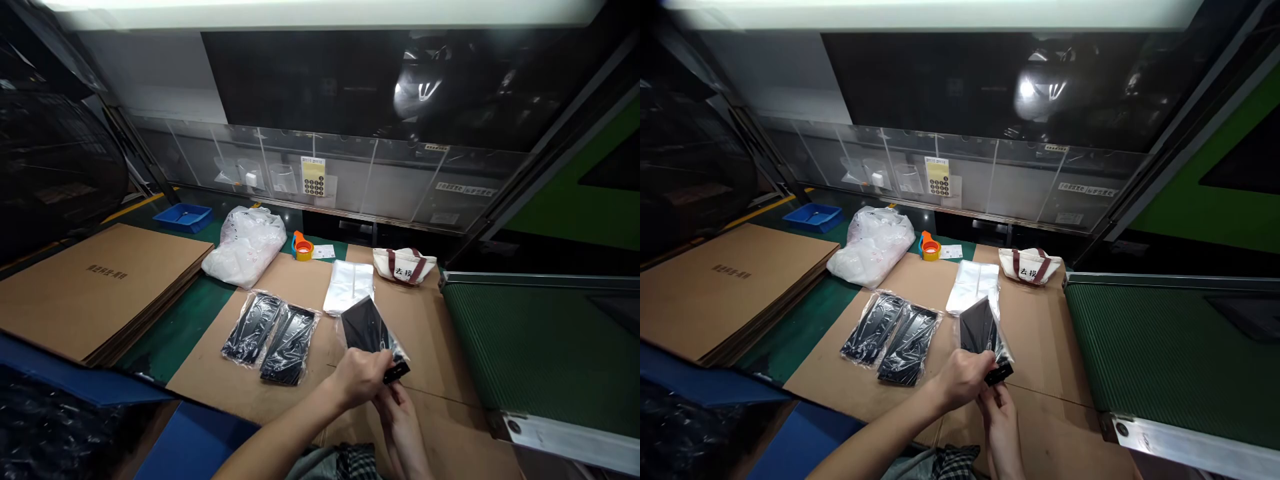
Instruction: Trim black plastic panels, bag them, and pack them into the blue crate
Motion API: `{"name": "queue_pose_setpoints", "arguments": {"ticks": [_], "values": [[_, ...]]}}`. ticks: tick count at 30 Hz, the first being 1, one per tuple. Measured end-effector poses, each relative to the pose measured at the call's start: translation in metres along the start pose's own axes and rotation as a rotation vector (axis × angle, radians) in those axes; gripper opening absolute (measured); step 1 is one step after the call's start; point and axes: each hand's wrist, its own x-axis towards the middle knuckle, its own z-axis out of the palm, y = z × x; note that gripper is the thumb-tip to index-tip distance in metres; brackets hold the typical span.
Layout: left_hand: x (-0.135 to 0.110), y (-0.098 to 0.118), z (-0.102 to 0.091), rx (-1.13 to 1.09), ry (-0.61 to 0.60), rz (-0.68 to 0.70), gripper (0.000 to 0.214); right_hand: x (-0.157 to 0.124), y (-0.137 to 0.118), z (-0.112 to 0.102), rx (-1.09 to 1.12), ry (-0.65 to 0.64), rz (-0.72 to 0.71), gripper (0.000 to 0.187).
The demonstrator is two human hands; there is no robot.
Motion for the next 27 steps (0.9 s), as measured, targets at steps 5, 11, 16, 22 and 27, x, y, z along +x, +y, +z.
{"name": "queue_pose_setpoints", "arguments": {"ticks": [5, 11, 16, 22, 27], "values": [[-0.011, 0.006, -0.011, -0.224, 0.117, -0.200, 0.025, 0.000, -0.009, 0.002, -0.232, 0.048, -0.193, 0.041], [-0.021, 0.011, -0.016, -1.180, 0.067, -0.789, 0.059, 0.012, 0.002, 0.007, -0.862, -0.092, -0.584, 0.039], [-0.052, -0.011, -0.021, -1.279, 0.225, -1.047, 0.033, 0.032, 0.018, 0.017, -1.371, -0.330, -1.020, 0.052], [-0.112, -0.042, -0.032, -1.228, 0.571, -1.350, 0.036, 0.037, 0.043, 0.051, -1.536, -0.616, -1.132, 0.054], [-0.166, -0.082, -0.047, -1.157, 0.697, -1.536, 0.037, 0.027, 0.041, 0.068, -1.355, -0.916, -1.038, 0.041]]}}
